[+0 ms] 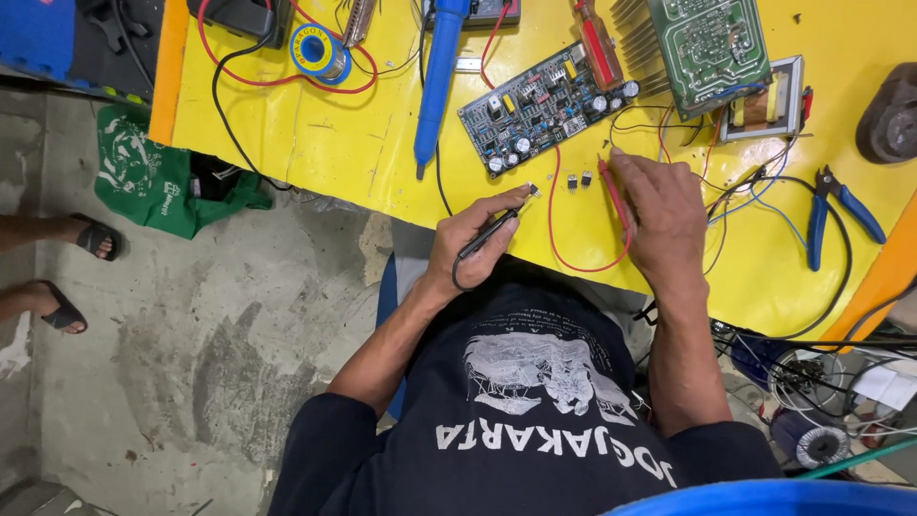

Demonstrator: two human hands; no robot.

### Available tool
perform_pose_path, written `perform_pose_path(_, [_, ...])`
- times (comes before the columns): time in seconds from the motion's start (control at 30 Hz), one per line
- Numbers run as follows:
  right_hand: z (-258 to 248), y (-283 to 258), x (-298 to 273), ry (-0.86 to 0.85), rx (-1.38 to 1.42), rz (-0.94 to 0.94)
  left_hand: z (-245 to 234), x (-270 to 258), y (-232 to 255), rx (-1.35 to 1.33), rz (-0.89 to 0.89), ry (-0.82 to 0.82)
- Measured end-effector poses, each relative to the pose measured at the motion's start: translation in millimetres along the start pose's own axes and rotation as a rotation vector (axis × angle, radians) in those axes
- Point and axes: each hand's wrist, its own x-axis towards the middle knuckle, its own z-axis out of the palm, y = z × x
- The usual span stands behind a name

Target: The person works on a circuit board at a yellow workbench. They use a multimeter to test components, then use a soldering iron to solder connections on the board. The person flips the board over to work on the other side.

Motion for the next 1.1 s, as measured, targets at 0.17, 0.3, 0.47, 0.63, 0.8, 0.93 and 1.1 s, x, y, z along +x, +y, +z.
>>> perform_pose_path(0.17, [-15, -2, 4, 0.044, -0.081, -0.015, -11, -8, 1, 0.073, 0.035, 0.072])
perform_pose_path(0.3, [12, -42, 18, 0.027, -0.036, -0.102, -13, -6, 9, 0.209, 0.116, 0.082])
perform_pose_path(0.47, [56, -57, 12, -0.032, -0.145, -0.053, -16, -9, 16, 0.285, 0.170, 0.069])
perform_pose_path(0.63, [63, -53, 3, -0.089, -0.038, 0.033, -15, -15, 17, 0.325, 0.144, 0.076])
perform_pose_path(0.8, [34, -69, 5, -0.077, 0.835, 0.441, -2, -17, 13, 0.309, 0.150, 0.065])
perform_pose_path(0.93, [49, -67, -12, -0.032, 1.110, 0.531, -1, -11, 18, 0.196, 0.086, 0.044])
perform_pose_path(1.1, [51, -67, -16, 0.003, 1.286, 0.602, -1, -10, 11, 0.143, 0.081, 0.071])
